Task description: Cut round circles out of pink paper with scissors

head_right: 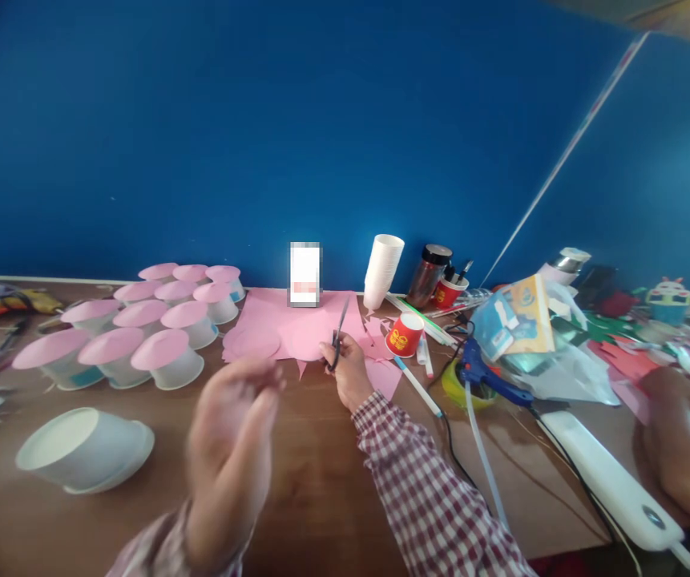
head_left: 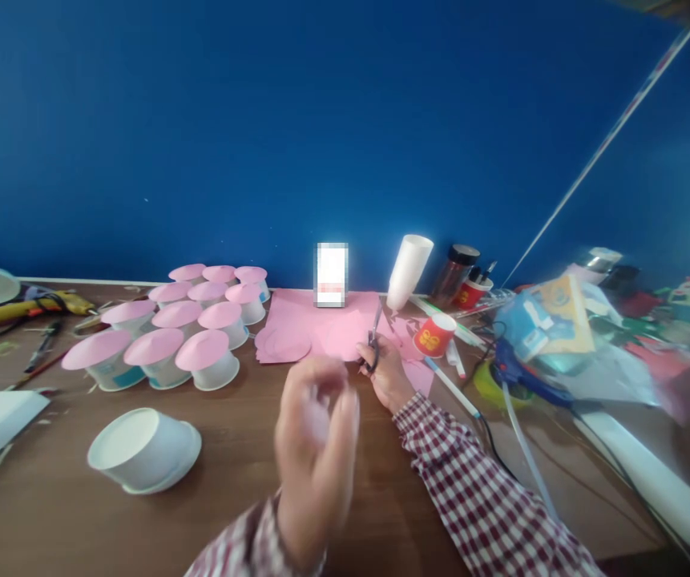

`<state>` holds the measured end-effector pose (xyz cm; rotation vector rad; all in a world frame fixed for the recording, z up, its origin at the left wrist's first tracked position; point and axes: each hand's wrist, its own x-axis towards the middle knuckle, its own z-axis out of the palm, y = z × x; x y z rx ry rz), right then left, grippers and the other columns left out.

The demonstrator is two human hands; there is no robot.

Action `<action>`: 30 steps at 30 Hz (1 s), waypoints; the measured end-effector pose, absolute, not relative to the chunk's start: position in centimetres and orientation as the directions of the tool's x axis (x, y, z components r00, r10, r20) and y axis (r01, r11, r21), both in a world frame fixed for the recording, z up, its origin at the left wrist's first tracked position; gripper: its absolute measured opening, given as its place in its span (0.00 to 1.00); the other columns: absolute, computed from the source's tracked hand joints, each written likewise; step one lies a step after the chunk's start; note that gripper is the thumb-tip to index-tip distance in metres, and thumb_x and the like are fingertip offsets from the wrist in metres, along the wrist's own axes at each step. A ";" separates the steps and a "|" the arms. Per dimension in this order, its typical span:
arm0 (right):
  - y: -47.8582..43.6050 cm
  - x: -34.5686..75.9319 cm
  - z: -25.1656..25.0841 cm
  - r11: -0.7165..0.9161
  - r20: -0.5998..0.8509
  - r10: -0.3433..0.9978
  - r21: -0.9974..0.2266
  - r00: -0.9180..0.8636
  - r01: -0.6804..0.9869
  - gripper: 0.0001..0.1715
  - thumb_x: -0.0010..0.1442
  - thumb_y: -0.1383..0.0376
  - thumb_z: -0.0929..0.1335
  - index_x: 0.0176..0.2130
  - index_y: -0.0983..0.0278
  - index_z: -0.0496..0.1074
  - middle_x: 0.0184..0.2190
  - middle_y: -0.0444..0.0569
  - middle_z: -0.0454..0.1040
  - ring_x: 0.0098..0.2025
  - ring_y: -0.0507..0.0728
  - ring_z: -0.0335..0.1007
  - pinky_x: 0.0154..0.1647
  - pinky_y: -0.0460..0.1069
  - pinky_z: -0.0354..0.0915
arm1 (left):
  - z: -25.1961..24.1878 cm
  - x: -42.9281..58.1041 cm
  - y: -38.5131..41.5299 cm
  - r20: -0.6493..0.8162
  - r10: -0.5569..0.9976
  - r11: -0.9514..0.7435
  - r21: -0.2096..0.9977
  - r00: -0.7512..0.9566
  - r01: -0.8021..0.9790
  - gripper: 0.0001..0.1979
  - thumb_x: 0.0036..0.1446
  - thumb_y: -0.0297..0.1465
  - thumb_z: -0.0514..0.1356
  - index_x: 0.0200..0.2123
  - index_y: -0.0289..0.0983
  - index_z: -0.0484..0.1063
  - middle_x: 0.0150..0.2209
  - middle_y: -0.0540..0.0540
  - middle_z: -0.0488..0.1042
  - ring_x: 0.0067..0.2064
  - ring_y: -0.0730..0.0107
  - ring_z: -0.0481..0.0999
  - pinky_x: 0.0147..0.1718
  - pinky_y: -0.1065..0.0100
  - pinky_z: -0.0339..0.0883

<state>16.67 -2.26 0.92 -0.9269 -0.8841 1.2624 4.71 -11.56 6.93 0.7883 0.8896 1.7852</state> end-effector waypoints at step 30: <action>-3.7 15.7 0.7 0.304 0.290 0.953 -0.921 -0.093 0.245 0.20 0.55 0.58 0.69 0.46 0.65 0.69 0.27 0.45 0.68 0.28 0.52 0.63 0.29 0.47 0.63 | 2.0 2.1 -1.6 -0.230 0.973 0.140 0.594 0.000 -0.793 0.11 0.39 0.24 0.69 0.28 0.31 0.72 0.27 0.48 0.75 0.27 0.78 0.73 0.26 0.77 0.68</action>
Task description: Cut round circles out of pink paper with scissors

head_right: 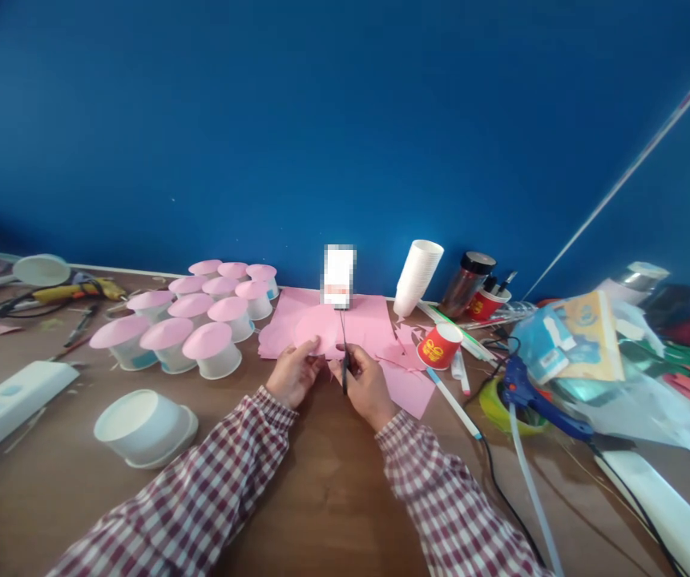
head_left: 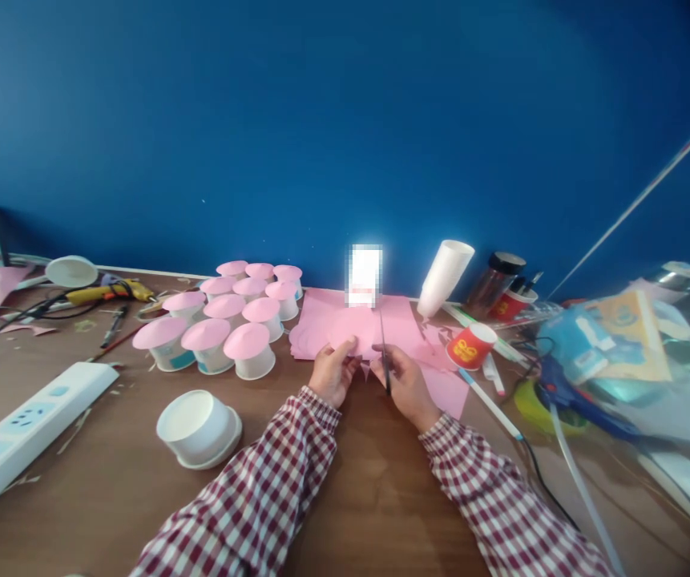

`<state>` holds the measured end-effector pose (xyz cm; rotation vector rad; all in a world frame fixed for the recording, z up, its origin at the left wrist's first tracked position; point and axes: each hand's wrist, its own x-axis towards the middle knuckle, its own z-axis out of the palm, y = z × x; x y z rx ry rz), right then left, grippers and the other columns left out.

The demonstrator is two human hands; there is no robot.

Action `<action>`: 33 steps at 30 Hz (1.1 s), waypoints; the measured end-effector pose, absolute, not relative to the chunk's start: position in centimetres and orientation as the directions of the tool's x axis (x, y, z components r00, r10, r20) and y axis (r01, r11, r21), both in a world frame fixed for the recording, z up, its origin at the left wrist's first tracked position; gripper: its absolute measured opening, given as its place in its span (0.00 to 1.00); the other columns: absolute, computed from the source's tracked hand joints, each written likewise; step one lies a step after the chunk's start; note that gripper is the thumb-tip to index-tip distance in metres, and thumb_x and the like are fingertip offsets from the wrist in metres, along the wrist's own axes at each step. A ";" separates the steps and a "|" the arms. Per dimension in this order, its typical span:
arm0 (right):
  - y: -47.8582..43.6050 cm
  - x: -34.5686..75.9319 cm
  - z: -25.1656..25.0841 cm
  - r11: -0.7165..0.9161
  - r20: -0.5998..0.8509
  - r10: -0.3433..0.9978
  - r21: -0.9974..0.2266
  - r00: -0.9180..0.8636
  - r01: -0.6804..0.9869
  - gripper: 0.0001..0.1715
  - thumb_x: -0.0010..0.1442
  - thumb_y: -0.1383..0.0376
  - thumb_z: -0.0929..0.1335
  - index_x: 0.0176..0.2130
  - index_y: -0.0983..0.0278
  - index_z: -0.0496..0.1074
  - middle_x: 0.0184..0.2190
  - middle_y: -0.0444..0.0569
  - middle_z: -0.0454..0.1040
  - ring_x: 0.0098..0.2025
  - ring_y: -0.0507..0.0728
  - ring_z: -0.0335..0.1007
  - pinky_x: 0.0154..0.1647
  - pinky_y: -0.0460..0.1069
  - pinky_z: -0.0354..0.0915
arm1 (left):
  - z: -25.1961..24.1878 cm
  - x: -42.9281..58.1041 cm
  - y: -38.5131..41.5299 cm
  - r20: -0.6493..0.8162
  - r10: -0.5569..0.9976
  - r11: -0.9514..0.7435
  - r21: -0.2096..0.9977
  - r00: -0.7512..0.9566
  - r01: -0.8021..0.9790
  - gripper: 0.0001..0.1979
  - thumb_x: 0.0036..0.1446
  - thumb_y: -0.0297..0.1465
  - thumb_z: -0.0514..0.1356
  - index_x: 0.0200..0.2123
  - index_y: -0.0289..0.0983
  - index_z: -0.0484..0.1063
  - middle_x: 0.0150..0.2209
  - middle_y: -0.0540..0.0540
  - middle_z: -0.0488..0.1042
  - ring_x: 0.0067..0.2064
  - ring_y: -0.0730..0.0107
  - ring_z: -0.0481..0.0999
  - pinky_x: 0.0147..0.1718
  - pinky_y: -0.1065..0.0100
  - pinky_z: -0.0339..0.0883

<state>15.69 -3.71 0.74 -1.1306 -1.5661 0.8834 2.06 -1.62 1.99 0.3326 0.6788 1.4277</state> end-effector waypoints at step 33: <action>-4.0 15.5 1.9 0.140 0.129 0.968 -0.989 -0.215 0.036 0.21 0.53 0.51 0.69 0.37 0.66 0.72 0.21 0.42 0.67 0.22 0.50 0.62 0.23 0.46 0.60 | 1.6 2.8 -1.3 -0.201 0.974 0.064 0.680 -0.102 -0.730 0.17 0.35 0.30 0.71 0.31 0.31 0.72 0.28 0.45 0.75 0.27 0.72 0.74 0.26 0.72 0.67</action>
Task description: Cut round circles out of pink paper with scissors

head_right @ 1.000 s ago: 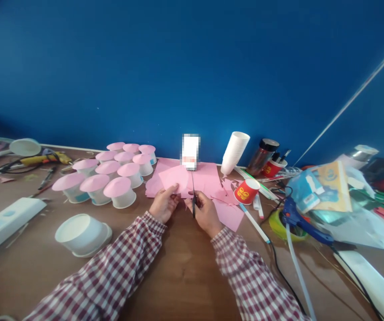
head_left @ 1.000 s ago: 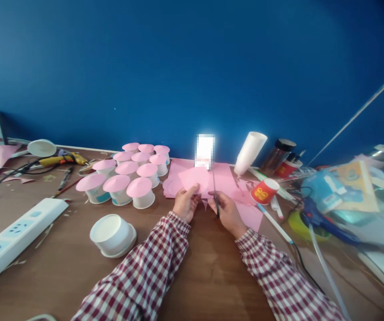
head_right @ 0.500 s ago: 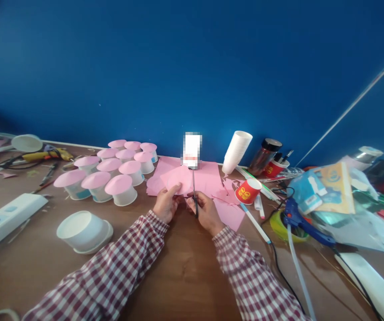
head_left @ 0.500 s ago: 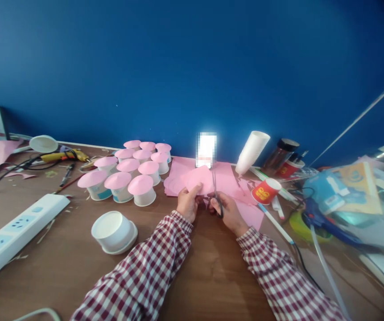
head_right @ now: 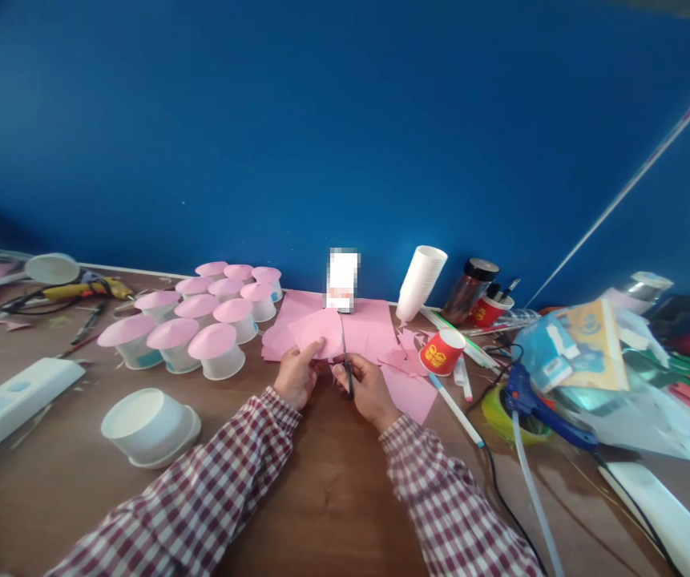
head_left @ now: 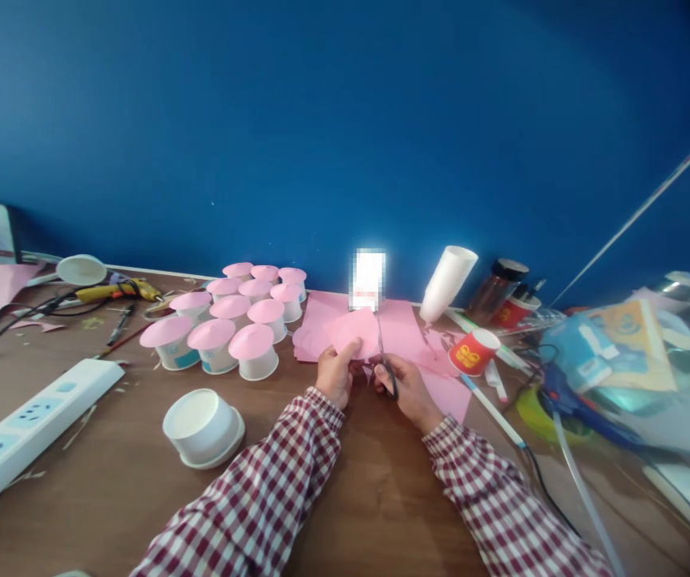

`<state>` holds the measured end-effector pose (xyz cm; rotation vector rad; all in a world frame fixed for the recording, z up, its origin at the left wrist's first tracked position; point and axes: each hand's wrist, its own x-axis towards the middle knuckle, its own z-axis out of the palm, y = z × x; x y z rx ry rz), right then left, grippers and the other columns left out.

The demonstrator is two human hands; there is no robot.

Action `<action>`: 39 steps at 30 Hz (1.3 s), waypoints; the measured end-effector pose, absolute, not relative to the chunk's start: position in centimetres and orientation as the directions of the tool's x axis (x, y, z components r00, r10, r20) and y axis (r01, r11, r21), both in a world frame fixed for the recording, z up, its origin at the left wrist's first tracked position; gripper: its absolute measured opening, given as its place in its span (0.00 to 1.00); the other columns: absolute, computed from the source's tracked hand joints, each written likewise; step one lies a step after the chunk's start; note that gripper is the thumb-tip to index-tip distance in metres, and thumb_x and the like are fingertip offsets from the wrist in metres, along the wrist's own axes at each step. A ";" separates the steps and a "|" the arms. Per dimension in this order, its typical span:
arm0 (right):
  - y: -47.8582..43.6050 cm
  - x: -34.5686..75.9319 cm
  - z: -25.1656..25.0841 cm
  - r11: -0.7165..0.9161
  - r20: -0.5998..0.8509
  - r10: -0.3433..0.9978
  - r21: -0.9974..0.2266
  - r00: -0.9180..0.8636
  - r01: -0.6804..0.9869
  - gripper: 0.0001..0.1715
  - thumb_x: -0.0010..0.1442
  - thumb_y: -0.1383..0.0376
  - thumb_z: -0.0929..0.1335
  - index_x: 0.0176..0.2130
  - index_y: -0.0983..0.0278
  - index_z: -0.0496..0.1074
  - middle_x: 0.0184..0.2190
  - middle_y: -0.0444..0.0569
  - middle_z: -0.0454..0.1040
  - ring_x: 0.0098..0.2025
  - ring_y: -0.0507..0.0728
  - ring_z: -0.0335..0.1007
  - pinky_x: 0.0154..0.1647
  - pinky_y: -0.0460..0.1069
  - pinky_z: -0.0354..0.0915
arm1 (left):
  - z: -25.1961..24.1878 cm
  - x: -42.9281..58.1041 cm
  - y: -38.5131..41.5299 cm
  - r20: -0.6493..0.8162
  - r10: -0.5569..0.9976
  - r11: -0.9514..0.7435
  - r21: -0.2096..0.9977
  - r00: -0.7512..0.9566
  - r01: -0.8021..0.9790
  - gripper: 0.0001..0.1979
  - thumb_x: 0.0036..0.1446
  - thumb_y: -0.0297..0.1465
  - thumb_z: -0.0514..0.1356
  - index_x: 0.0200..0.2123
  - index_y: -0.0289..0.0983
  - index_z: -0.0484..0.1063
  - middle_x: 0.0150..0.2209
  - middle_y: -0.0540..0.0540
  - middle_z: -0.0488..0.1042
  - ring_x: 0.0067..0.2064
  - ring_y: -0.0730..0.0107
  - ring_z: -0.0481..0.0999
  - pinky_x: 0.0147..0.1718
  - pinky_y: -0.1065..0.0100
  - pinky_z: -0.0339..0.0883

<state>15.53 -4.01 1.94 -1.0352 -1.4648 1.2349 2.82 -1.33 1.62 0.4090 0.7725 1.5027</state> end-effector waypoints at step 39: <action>-3.8 15.8 1.6 0.142 0.130 0.974 -0.988 -0.183 0.054 0.18 0.53 0.53 0.69 0.36 0.66 0.72 0.20 0.41 0.67 0.22 0.50 0.62 0.22 0.45 0.61 | 1.4 3.0 -1.5 -0.163 0.984 0.069 0.725 -0.073 -0.685 0.16 0.37 0.33 0.70 0.29 0.31 0.72 0.24 0.46 0.74 0.23 0.74 0.71 0.21 0.73 0.63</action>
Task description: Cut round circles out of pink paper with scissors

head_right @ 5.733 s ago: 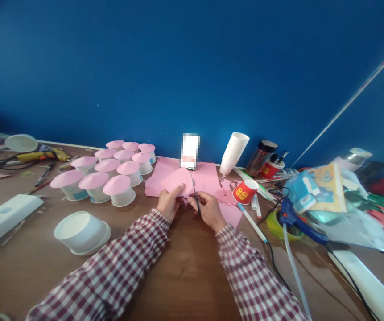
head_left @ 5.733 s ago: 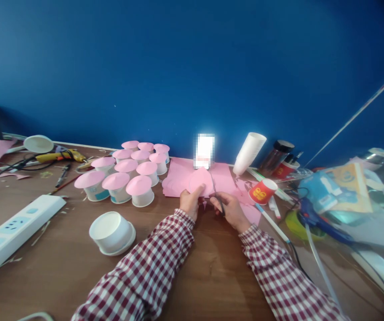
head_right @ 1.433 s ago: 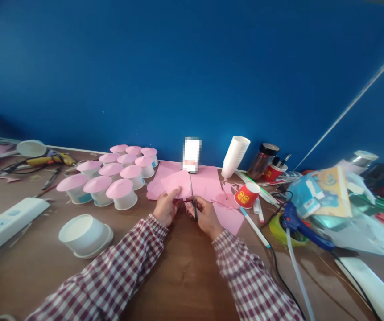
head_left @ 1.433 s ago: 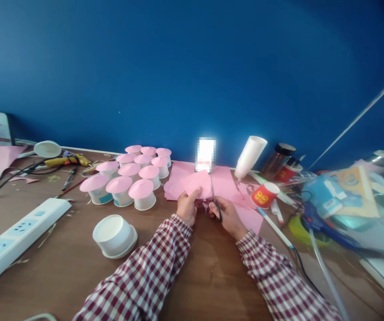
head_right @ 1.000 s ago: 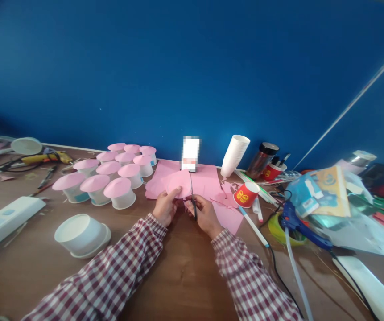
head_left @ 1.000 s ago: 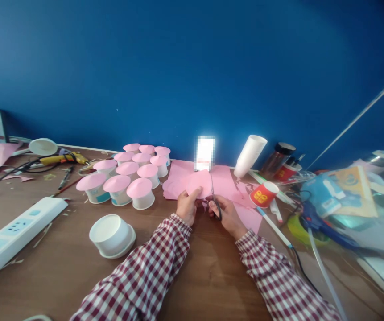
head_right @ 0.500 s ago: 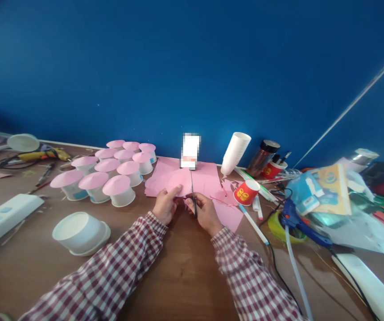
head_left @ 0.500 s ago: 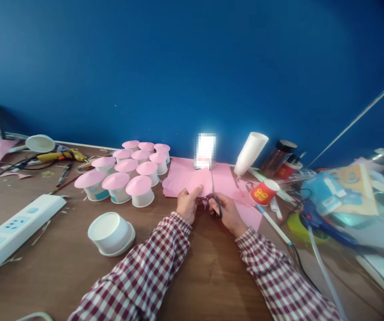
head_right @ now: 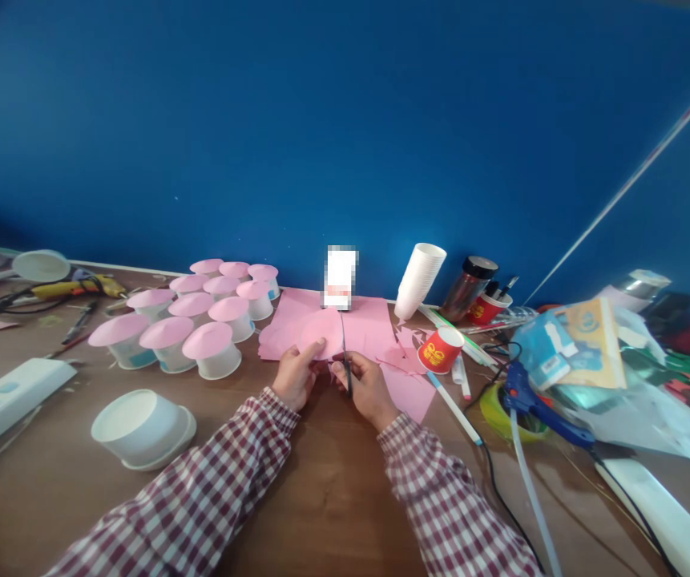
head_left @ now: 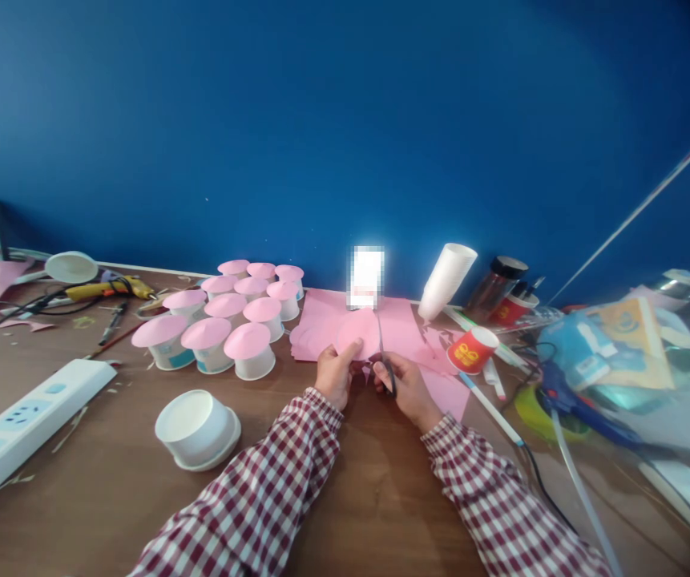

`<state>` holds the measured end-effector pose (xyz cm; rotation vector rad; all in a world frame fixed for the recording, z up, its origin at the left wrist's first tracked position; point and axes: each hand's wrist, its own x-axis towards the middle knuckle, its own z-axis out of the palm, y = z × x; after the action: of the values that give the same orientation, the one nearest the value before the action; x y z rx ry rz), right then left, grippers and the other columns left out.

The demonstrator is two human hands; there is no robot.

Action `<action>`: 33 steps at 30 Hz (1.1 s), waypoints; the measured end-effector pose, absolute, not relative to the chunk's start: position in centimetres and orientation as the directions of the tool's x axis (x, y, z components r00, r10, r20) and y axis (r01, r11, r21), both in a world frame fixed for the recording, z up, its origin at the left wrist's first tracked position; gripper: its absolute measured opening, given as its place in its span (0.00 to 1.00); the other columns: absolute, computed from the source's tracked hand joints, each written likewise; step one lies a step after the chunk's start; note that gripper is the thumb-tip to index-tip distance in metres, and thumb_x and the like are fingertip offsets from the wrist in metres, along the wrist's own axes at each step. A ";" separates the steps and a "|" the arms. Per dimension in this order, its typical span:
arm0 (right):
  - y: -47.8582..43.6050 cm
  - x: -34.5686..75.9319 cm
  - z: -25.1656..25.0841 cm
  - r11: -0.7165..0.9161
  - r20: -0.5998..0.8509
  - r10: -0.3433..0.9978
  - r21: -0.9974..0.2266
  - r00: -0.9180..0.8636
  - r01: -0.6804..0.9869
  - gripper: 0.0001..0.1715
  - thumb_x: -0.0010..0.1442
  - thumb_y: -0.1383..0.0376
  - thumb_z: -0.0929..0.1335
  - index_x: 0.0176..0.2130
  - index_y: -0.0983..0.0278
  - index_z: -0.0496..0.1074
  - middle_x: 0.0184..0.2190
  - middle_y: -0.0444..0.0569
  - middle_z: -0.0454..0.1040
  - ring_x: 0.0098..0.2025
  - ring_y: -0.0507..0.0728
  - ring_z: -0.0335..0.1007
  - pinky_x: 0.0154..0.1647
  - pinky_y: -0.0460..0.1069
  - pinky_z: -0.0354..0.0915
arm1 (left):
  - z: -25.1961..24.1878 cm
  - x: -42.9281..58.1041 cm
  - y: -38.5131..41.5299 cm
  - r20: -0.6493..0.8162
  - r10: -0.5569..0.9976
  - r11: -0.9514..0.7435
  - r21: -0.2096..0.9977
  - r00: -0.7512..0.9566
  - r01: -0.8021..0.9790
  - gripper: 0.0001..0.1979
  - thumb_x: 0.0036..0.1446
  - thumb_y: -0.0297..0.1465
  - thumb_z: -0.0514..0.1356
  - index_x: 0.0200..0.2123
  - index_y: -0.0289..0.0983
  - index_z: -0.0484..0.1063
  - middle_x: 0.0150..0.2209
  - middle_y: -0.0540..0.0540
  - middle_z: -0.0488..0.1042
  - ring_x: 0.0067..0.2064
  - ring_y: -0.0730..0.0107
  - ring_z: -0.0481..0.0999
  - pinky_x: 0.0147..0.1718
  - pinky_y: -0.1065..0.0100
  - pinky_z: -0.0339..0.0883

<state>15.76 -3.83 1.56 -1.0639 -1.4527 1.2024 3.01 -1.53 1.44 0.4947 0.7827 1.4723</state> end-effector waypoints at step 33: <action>-3.7 15.8 1.4 0.137 0.123 0.974 -0.988 -0.192 0.065 0.17 0.55 0.53 0.68 0.33 0.66 0.70 0.21 0.42 0.66 0.23 0.49 0.62 0.23 0.45 0.60 | 1.4 3.1 -1.5 -0.155 0.986 0.070 0.726 -0.064 -0.684 0.18 0.37 0.33 0.70 0.31 0.29 0.72 0.27 0.43 0.76 0.26 0.70 0.74 0.24 0.70 0.66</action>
<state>15.85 -3.69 1.42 -1.0716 -1.4645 1.2081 3.14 -1.49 1.39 0.5038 0.7742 1.4669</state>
